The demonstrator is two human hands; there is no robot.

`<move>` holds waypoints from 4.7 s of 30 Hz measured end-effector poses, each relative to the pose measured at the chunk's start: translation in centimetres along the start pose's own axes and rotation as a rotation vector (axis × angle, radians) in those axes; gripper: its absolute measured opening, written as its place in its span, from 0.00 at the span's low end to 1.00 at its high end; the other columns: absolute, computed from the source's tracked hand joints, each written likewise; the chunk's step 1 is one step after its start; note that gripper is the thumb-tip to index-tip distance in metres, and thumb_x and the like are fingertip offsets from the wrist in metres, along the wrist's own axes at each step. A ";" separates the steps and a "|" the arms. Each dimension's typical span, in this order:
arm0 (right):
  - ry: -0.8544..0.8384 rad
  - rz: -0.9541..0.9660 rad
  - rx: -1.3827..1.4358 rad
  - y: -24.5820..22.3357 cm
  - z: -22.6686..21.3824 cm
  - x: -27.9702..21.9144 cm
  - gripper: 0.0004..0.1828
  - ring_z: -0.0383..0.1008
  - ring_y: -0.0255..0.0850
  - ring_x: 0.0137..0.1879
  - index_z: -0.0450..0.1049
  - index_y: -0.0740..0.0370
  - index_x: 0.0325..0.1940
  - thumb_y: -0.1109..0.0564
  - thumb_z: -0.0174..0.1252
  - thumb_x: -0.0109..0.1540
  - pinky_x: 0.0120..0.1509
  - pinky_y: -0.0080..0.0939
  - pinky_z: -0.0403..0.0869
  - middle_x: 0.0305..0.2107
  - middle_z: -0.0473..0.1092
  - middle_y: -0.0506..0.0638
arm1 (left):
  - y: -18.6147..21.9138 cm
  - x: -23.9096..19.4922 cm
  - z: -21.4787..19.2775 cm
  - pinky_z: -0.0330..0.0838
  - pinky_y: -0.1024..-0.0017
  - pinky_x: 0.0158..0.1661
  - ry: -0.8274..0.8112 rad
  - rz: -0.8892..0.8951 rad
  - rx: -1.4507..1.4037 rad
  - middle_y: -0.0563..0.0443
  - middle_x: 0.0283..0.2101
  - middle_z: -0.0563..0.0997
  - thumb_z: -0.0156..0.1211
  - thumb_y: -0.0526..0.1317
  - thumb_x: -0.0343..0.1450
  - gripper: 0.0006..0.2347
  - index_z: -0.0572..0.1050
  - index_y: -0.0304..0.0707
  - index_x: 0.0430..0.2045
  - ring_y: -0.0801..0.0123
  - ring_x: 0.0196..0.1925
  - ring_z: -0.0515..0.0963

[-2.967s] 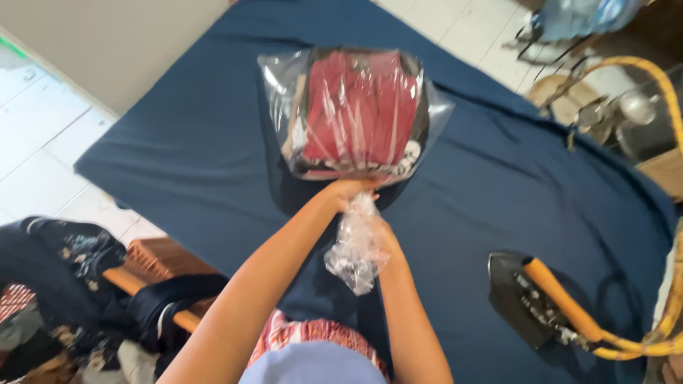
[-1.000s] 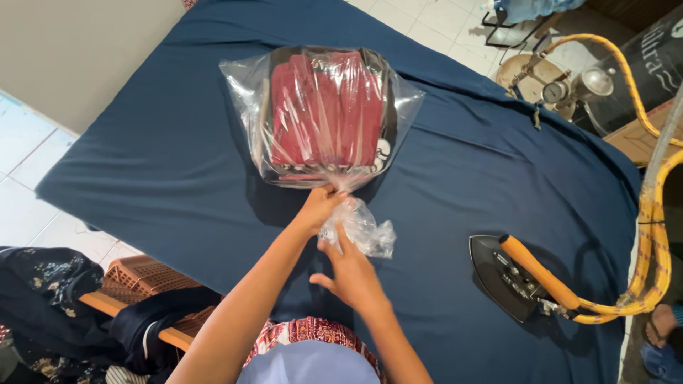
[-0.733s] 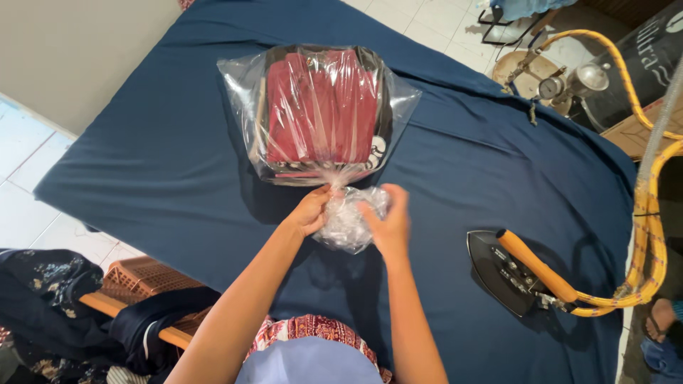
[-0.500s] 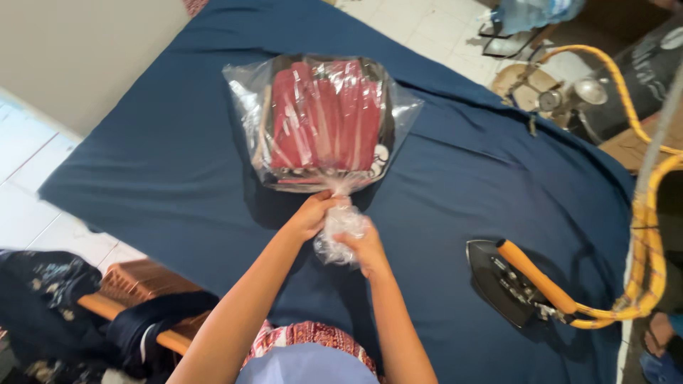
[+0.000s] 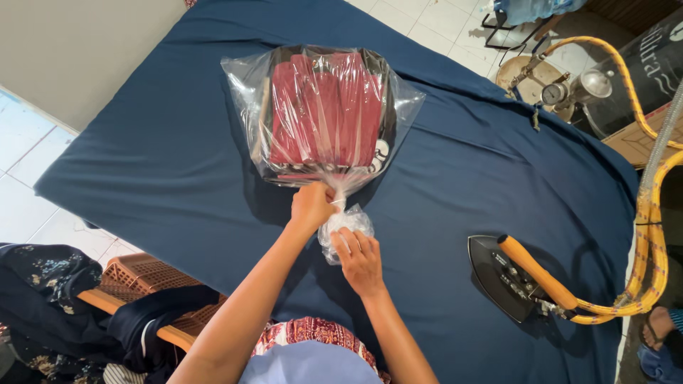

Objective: The person irons a pair of red shorts on an ironing board using a steam iron. The person then folds the shorts and places them inside a clear plastic bag with other folded garments.

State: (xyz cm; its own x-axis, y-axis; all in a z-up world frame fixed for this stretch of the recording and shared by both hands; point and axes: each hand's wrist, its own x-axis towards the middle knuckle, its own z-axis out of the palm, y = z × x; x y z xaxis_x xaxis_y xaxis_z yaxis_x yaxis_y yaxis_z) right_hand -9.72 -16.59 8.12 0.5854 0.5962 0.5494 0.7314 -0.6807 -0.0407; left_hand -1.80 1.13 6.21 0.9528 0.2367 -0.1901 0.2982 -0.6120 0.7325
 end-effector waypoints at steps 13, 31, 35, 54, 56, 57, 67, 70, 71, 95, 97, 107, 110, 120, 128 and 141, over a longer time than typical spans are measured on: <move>0.163 0.717 0.804 7.3 -2.2 2.6 0.35 0.66 0.48 0.63 0.62 0.68 0.66 0.61 0.68 0.58 0.62 0.47 0.68 0.58 0.66 0.59 | -9.7 3.3 8.7 0.77 0.70 0.50 -0.561 -0.187 -1.359 0.55 0.44 0.84 0.54 0.24 0.67 0.18 0.74 0.36 0.51 0.69 0.47 0.82; -0.038 0.250 0.010 0.0 0.5 2.0 0.17 0.70 0.47 0.50 0.76 0.56 0.52 0.57 0.64 0.58 0.57 0.52 0.66 0.44 0.71 0.47 | -1.7 -0.1 2.5 0.77 0.68 0.39 -0.239 -0.210 -0.704 0.43 0.40 0.85 0.69 0.39 0.68 0.15 0.79 0.29 0.45 0.64 0.38 0.84; 0.047 0.358 0.039 -2.6 -2.6 2.0 0.28 0.61 0.59 0.63 0.74 0.59 0.56 0.49 0.66 0.53 0.64 0.60 0.59 0.58 0.64 0.59 | -5.2 1.5 5.8 0.76 0.64 0.56 -0.462 -0.271 -1.445 0.44 0.52 0.80 0.57 0.30 0.73 0.15 0.72 0.32 0.56 0.62 0.53 0.82; 0.639 1.571 2.036 6.2 11.1 0.8 0.22 0.74 0.46 0.57 0.67 0.63 0.61 0.62 0.54 0.62 0.61 0.50 0.73 0.52 0.71 0.53 | -5.5 1.3 7.5 0.76 0.71 0.52 -0.290 -0.250 -1.558 0.48 0.49 0.81 0.55 0.23 0.66 0.20 0.71 0.35 0.54 0.66 0.50 0.82; 0.766 1.421 2.045 5.8 12.0 0.4 0.25 0.75 0.47 0.57 0.68 0.63 0.61 0.67 0.52 0.59 0.62 0.48 0.73 0.52 0.72 0.53 | -4.5 0.7 7.4 0.76 0.69 0.48 -0.152 -0.326 -1.506 0.48 0.45 0.80 0.59 0.25 0.67 0.17 0.70 0.35 0.50 0.66 0.46 0.81; 0.802 1.347 2.005 5.3 12.1 0.1 0.27 0.76 0.45 0.57 0.69 0.61 0.60 0.68 0.51 0.56 0.62 0.47 0.73 0.52 0.73 0.52 | -4.3 0.3 7.4 0.76 0.69 0.48 -0.146 -0.420 -1.472 0.49 0.43 0.80 0.59 0.26 0.66 0.17 0.70 0.38 0.49 0.67 0.45 0.81; 0.020 0.119 0.541 5.7 4.4 1.7 0.12 0.73 0.48 0.48 0.74 0.58 0.37 0.60 0.64 0.49 0.60 0.52 0.65 0.36 0.74 0.50 | -5.4 -0.6 5.3 0.80 0.65 0.43 -0.343 -0.402 -1.571 0.40 0.41 0.84 0.61 0.37 0.68 0.16 0.75 0.24 0.47 0.60 0.41 0.84; -0.196 -0.010 0.304 5.0 2.3 2.7 0.14 0.75 0.41 0.52 0.77 0.54 0.37 0.57 0.65 0.48 0.66 0.58 0.60 0.37 0.75 0.44 | -4.7 -1.3 2.8 0.80 0.69 0.45 -0.438 -0.313 -1.430 0.46 0.44 0.83 0.61 0.39 0.69 0.16 0.75 0.32 0.49 0.67 0.44 0.84; -0.160 -0.046 0.244 4.5 2.0 2.8 0.12 0.74 0.40 0.54 0.78 0.52 0.38 0.58 0.65 0.50 0.68 0.58 0.60 0.38 0.75 0.41 | -4.4 -1.5 2.3 0.79 0.71 0.45 -0.447 -0.256 -1.282 0.49 0.46 0.83 0.62 0.39 0.70 0.15 0.74 0.36 0.51 0.70 0.45 0.83; 0.044 0.288 0.598 1.6 0.4 1.0 0.13 0.76 0.39 0.59 0.69 0.60 0.47 0.66 0.58 0.59 0.75 0.56 0.63 0.45 0.78 0.43 | -10.6 3.5 11.7 0.81 0.60 0.40 -0.179 -0.021 -0.774 0.37 0.41 0.85 0.60 0.26 0.63 0.16 0.77 0.29 0.45 0.59 0.39 0.84; -0.067 0.276 0.516 1.4 0.4 1.5 0.14 0.75 0.40 0.51 0.72 0.57 0.43 0.65 0.60 0.55 0.69 0.57 0.65 0.39 0.76 0.44 | -10.4 2.4 8.1 0.77 0.65 0.37 -0.235 0.015 -0.820 0.39 0.40 0.83 0.66 0.30 0.65 0.14 0.78 0.27 0.44 0.63 0.36 0.82; -0.085 0.053 0.185 -0.5 1.0 1.0 0.13 0.71 0.46 0.58 0.78 0.56 0.42 0.62 0.62 0.53 0.60 0.52 0.67 0.47 0.74 0.45 | -4.0 -1.2 2.8 0.73 0.68 0.35 -0.390 -0.163 -0.711 0.49 0.41 0.81 0.66 0.35 0.67 0.20 0.71 0.36 0.53 0.69 0.36 0.79; -0.130 0.186 0.169 -0.7 0.8 0.4 0.14 0.69 0.46 0.59 0.77 0.57 0.43 0.63 0.63 0.54 0.57 0.50 0.68 0.52 0.73 0.46 | -4.9 -0.7 4.8 0.76 0.70 0.47 -0.458 0.033 -1.102 0.49 0.43 0.79 0.63 0.30 0.71 0.15 0.70 0.30 0.51 0.70 0.44 0.79; -0.385 0.791 1.217 0.7 0.0 -0.6 0.33 0.58 0.52 0.75 0.68 0.66 0.67 0.61 0.64 0.58 0.72 0.50 0.62 0.70 0.60 0.56 | -9.9 1.5 9.6 0.74 0.72 0.44 -0.378 -0.224 -1.461 0.51 0.41 0.80 0.55 0.20 0.66 0.18 0.72 0.38 0.48 0.69 0.43 0.80; -0.120 1.744 1.925 3.7 9.6 1.9 0.34 0.67 0.47 0.66 0.69 0.63 0.63 0.35 0.53 0.65 0.65 0.49 0.67 0.61 0.70 0.56 | -10.2 2.4 7.6 0.75 0.74 0.45 0.018 0.021 -0.841 0.51 0.40 0.84 0.49 0.19 0.58 0.20 0.77 0.36 0.41 0.68 0.43 0.83; 0.143 1.775 1.779 8.8 16.6 2.0 0.16 0.77 0.42 0.51 0.71 0.59 0.53 0.49 0.50 0.68 0.58 0.45 0.74 0.43 0.76 0.48 | -6.8 6.2 7.6 0.78 0.59 0.45 0.123 -0.504 -1.596 0.45 0.37 0.85 0.65 0.29 0.61 0.12 0.81 0.34 0.38 0.57 0.42 0.84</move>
State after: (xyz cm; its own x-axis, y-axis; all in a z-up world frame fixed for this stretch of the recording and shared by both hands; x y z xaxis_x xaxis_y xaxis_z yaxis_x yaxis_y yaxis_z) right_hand 3.69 -14.26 -4.98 0.7133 0.0956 -0.6943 -0.6183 0.5525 -0.5590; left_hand 2.47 1.00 -4.95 0.7539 0.2579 -0.6043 0.1254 0.8463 0.5177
